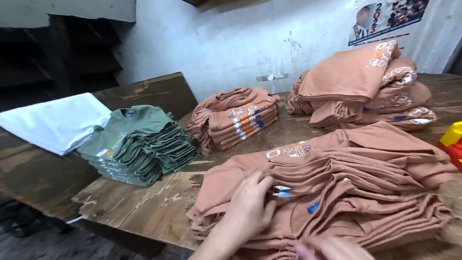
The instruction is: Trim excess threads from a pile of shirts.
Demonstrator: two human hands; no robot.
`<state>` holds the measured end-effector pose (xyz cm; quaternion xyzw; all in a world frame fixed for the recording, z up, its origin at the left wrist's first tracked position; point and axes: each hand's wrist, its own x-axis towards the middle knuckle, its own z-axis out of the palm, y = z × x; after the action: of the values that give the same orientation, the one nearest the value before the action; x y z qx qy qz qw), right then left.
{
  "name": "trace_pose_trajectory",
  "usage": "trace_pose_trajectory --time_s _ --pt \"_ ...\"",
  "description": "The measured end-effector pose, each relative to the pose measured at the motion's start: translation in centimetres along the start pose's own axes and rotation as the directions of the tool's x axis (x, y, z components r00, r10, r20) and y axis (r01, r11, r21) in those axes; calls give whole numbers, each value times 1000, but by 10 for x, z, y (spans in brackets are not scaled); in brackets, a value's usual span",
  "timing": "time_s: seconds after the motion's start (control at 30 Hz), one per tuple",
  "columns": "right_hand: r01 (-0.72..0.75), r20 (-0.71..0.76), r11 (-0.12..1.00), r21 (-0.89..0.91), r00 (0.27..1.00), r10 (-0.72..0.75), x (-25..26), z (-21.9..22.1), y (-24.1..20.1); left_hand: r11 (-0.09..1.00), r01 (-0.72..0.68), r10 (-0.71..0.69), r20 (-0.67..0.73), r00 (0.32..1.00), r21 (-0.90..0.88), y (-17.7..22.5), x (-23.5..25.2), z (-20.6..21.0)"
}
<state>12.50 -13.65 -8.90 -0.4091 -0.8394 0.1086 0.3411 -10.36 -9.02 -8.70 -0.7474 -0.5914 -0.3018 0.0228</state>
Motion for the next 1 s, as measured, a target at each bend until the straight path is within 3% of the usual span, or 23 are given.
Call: trace_pose_trajectory --time_s 0.1,0.17,0.23,0.27,0.33,0.43,0.53,0.67,0.77,0.87,1.0 --pt "-10 -44 1000 0 999 10 16 23 8 975 224 -223 57 973 -14 18 -16 -19" --pt "136 -218 989 54 968 -122 16 43 12 932 358 -330 296 897 -46 31 -17 -32" --pt "292 -423 956 20 869 -256 11 64 16 877 445 -328 448 832 -184 32 -17 -33" --pt "345 -480 938 30 828 -289 9 73 19 839 465 -316 442 839 -283 28 -20 -29" --pt "350 -534 915 200 822 -198 11 82 22 760 464 -313 369 875 -455 20 -27 -22" --pt "211 -459 834 511 887 57 16 67 18 757 431 -315 304 899 -491 19 -29 -21" --pt "64 -361 732 678 897 256 22 56 13 877 371 -290 280 915 -304 24 -25 -29" --pt "50 -360 697 716 881 306 21 56 11 997 65 -63 68 996 -34 29 -19 -39" --pt "61 -359 638 767 866 348 21 55 10 996 -47 41 75 996 80 36 -14 -47" --pt "24 -296 646 763 901 317 19 50 13 993 -24 15 83 996 114 40 -8 -52" --pt "-157 -74 855 494 972 221 18 34 9 974 205 -222 251 942 93 38 4 -62"
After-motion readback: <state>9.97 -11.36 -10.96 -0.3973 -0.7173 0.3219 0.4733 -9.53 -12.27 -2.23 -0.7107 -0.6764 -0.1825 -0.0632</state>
